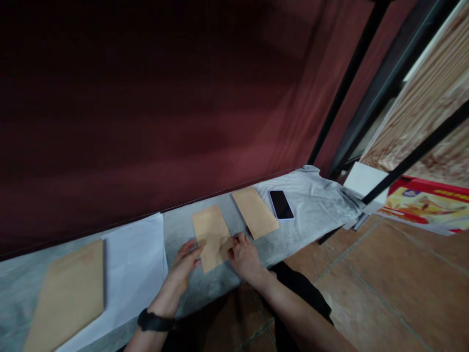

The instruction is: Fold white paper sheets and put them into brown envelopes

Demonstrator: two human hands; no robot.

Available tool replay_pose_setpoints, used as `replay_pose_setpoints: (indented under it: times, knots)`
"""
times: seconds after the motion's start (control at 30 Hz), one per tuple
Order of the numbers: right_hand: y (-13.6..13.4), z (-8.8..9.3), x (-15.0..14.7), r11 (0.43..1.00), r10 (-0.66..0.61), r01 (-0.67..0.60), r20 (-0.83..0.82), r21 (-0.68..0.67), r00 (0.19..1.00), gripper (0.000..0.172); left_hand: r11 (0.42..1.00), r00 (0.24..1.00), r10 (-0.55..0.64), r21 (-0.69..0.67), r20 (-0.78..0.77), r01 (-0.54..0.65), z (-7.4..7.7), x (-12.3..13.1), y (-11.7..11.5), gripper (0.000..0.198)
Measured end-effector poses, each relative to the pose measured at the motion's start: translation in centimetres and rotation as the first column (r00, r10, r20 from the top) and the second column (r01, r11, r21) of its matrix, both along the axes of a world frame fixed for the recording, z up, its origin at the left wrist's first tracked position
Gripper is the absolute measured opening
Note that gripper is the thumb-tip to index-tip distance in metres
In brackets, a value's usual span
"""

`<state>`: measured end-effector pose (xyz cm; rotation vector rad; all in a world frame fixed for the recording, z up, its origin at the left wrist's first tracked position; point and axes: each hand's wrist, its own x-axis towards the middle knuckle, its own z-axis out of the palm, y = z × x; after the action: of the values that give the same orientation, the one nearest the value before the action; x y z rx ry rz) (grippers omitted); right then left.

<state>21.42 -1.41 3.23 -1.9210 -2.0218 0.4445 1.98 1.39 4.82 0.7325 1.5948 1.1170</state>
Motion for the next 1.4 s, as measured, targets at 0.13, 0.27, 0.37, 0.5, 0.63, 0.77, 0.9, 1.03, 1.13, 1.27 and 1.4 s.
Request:
replay_pose_setpoints:
  times: [0.13, 0.27, 0.37, 0.5, 0.63, 0.77, 0.9, 1.03, 1.13, 1.27, 1.4]
  knots:
    - [0.0, -0.5, -0.9, 0.999, -0.043, 0.043, 0.022, 0.01, 0.999, 0.029, 0.998, 0.997, 0.059, -0.036, 0.049, -0.057, -1.2, 0.2, -0.5, 0.043]
    - [1.0, -1.3, -0.3, 0.997, -0.073, 0.074, -0.029, 0.015, 0.997, 0.028, 0.998, 0.994, 0.069, -0.002, 0.088, -0.069, -2.2, 0.3, -0.4, 0.053]
    - [2.2, -2.0, 0.4, 0.994, -0.106, 0.106, -0.204, -0.007, 0.973, 0.02, 0.996, 0.989, 0.055, 0.058, 0.14, -0.063, -2.1, 0.6, -0.2, 0.054]
    - [3.6, -2.5, 0.9, 0.998, -0.07, 0.06, -0.465, -0.038, 0.883, 0.013, 0.977, 0.975, -0.081, 0.208, 0.208, 0.037, -1.7, 1.1, -0.4, 0.045]
    - [3.5, -2.0, 0.6, 0.989, -0.131, 0.033, -0.761, -0.143, 0.636, 0.024, 0.964, 0.967, -0.049, 0.265, 0.252, -0.02, -1.6, 1.3, -0.5, 0.042]
    - [2.7, -0.8, -0.2, 0.938, -0.308, -0.033, -0.873, -0.345, 0.379, 0.044, 0.962, 0.912, -0.098, 0.272, 0.397, -0.015, -1.4, 0.9, 0.2, 0.044]
    - [2.7, 0.1, -0.4, 0.916, -0.325, -0.121, -0.885, -0.382, 0.334, 0.041, 0.954, 0.928, -0.092, 0.299, 0.362, -0.021, -1.1, 0.7, 0.6, 0.043]
    - [3.6, 0.6, 0.5, 0.952, -0.263, -0.074, -0.918, -0.296, 0.298, 0.041, 0.964, 0.95, -0.16, 0.249, 0.267, 0.092, -0.7, 0.6, 0.3, 0.048]
    - [4.1, 0.5, 1.4, 0.962, -0.245, -0.047, -0.926, -0.269, 0.286, 0.043, 0.943, 0.93, -0.306, 0.2, 0.202, 0.266, -0.6, 0.5, 0.2, 0.053]
    - [4.3, 0.0, 2.5, 0.968, -0.228, -0.032, -0.924, -0.25, 0.308, 0.043, 0.899, 0.912, -0.404, 0.218, 0.077, 0.38, -0.8, 0.9, 0.6, 0.05]
    - [4.6, 0.0, 4.3, 0.972, -0.236, 0.09, -0.911, -0.218, 0.338, 0.043, 0.885, 0.904, -0.426, 0.222, 0.038, 0.408, -0.6, 2.0, 0.7, 0.055]
